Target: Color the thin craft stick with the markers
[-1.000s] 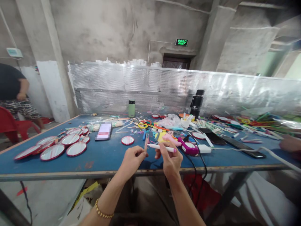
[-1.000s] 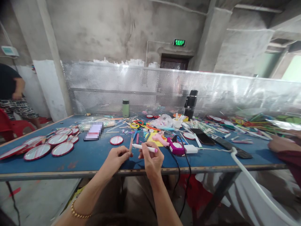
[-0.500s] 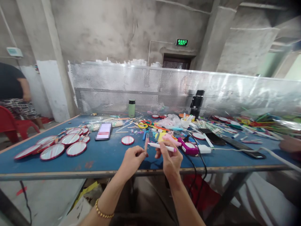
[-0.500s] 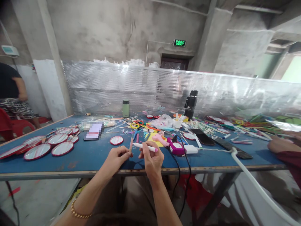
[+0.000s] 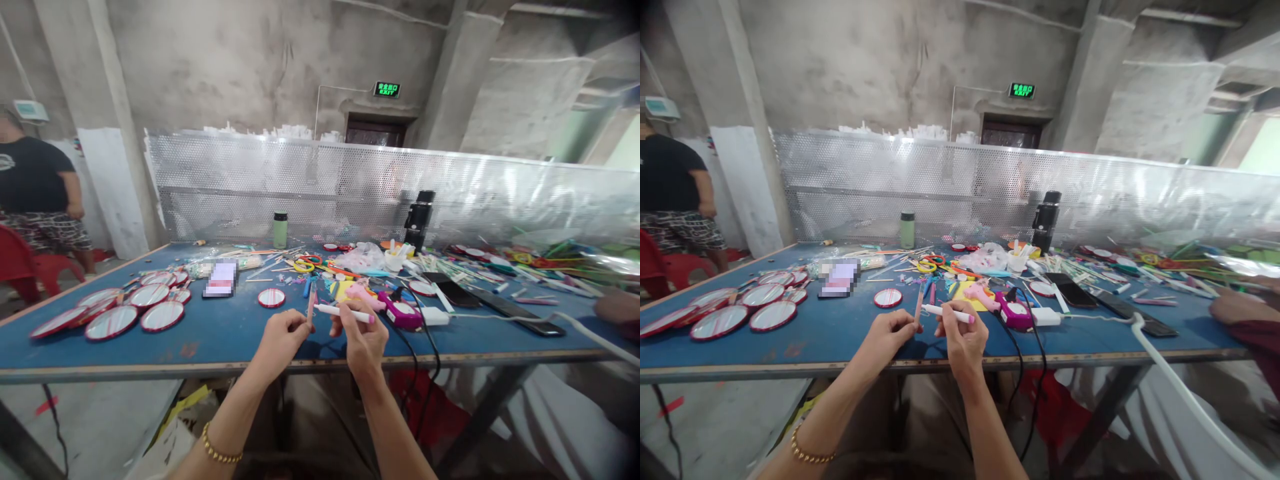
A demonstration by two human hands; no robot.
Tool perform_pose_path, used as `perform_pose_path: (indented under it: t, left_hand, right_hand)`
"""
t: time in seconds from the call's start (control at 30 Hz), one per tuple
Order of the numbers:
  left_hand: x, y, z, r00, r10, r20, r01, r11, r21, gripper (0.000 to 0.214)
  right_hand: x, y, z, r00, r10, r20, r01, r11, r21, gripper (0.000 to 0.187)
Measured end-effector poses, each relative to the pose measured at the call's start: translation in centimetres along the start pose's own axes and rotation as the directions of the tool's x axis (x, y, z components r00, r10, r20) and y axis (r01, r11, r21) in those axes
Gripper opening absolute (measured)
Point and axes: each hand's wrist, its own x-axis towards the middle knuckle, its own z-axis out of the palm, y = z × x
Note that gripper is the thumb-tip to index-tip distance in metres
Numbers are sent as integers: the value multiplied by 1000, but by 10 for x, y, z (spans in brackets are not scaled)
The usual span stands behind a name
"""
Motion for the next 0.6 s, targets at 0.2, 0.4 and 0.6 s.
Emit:
perform_pose_path:
  t: [0.2,0.4,0.6]
  left_hand:
    - [1,-1,0,1000,9,5,-9,1000,-1,29]
    - [1,-1,0,1000,4,3,-4,1000,-1,29]
    - [0,-1,0,1000,-1,-3,1,1000,2,29]
  right_hand:
    - [0,-1,-1,1000,-7,10,7,1000,0,21]
    - [0,-1,0,1000,6,2,-6,1000,-17,24]
    - [-1,-2,-1,999,19,26,-19,1000,-15,21]
